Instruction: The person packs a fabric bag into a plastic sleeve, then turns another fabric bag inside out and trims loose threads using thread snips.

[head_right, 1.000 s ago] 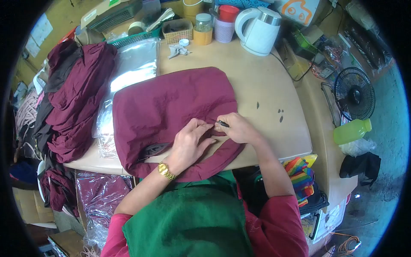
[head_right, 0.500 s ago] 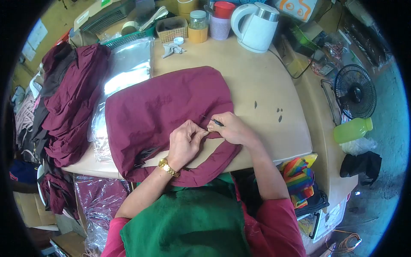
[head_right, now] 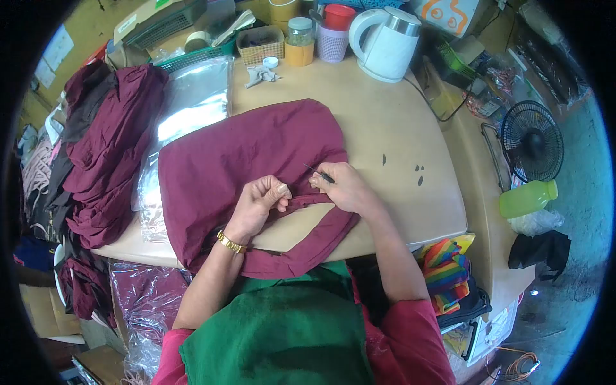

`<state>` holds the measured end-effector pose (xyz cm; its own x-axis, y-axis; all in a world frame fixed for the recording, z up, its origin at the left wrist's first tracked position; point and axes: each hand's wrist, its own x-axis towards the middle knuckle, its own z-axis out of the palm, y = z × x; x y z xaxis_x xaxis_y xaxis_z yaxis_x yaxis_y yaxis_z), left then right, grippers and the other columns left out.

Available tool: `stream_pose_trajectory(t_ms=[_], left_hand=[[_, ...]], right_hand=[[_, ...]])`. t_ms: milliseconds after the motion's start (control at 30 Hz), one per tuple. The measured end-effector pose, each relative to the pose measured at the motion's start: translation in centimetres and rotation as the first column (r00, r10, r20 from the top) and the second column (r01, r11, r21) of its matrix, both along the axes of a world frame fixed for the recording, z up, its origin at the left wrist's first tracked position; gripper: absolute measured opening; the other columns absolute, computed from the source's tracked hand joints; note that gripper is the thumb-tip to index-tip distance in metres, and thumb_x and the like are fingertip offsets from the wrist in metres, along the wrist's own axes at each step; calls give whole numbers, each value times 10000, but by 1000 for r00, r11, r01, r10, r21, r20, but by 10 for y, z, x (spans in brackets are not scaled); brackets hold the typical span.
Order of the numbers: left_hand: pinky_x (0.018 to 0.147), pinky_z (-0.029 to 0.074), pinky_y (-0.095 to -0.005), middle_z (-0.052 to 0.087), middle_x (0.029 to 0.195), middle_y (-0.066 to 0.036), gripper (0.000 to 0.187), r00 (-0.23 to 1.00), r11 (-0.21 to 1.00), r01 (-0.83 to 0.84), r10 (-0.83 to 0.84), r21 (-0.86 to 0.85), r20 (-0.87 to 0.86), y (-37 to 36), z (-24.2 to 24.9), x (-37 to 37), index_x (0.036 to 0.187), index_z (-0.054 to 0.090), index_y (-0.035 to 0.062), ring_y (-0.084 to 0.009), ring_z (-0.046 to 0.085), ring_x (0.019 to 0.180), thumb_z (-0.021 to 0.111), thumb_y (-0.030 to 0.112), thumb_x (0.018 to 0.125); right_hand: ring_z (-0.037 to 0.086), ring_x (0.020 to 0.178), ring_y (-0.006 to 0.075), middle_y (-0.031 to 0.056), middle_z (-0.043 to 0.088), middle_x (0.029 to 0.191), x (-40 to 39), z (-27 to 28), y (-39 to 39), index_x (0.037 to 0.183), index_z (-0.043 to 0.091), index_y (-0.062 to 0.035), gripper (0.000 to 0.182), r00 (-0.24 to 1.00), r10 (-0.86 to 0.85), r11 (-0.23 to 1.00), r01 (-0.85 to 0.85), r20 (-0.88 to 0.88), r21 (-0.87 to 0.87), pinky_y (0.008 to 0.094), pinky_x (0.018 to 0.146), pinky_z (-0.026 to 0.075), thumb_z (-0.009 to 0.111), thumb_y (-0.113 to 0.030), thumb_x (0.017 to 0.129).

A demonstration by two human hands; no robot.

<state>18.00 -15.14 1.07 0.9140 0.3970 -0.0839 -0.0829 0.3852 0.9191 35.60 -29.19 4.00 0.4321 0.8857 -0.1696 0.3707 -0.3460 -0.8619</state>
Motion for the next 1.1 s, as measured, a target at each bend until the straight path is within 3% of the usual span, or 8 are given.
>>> stream_pose_trajectory(t_ms=[100,200,367,500,567,700,833,1100], left_hand=[[652,513,-237,656,790,-30,156,994,975,-40,60,221,-86,-10,2,3,864,653,-1,-79,589,685,661,132,945],[629,509,-289,632,786,-55,168,978,554,-183,183,812,96,-31,19,5,921,729,28,-151,618,661,784,123,795],[624,508,-346,621,777,-87,198,938,224,-319,217,921,272,-38,4,18,929,755,64,-244,627,669,791,127,745],[624,509,-355,654,740,-106,97,956,450,-256,248,856,156,-32,9,17,851,760,46,-250,640,666,764,102,771],[660,520,-372,683,774,-121,70,961,692,-146,268,707,-65,-27,12,18,785,753,37,-276,649,682,759,106,776],[605,504,-306,679,721,-82,107,965,560,-140,262,816,-14,-24,7,20,813,695,0,-151,648,639,716,92,863],[593,486,-263,652,712,-29,142,961,798,-25,185,603,-204,-13,6,18,828,656,-2,-91,601,642,691,109,909],[577,456,-195,639,742,2,150,997,997,-64,66,33,-33,2,-3,15,868,658,20,-41,545,625,667,146,950]], right_hand=[[584,699,127,92,652,741,0,-4,3,912,625,48,238,999,10,1000,-10,51,2,318,654,478,613,-185,957],[574,680,129,100,650,738,-2,-1,3,921,630,48,237,1000,-5,1000,5,8,28,323,647,473,612,-186,954],[553,672,126,108,647,736,-1,-11,5,915,629,52,219,999,-32,999,33,-15,20,334,641,467,602,-162,951],[591,663,172,125,630,715,-8,1,0,924,619,33,164,997,-70,997,69,32,34,349,635,470,592,-127,950],[627,657,236,139,607,691,-37,23,-9,945,609,4,115,750,-248,944,44,613,328,362,627,472,579,-106,958],[622,672,271,141,600,733,-83,47,-29,959,602,-8,55,956,-216,961,172,201,215,362,644,479,573,-55,952],[587,641,154,70,597,697,-66,5,-34,980,627,-14,98,790,-374,924,269,487,273,316,632,476,606,-103,945],[631,751,337,125,616,864,-76,17,-12,990,682,-28,207,849,-314,932,190,426,307,406,668,489,740,-100,805]])
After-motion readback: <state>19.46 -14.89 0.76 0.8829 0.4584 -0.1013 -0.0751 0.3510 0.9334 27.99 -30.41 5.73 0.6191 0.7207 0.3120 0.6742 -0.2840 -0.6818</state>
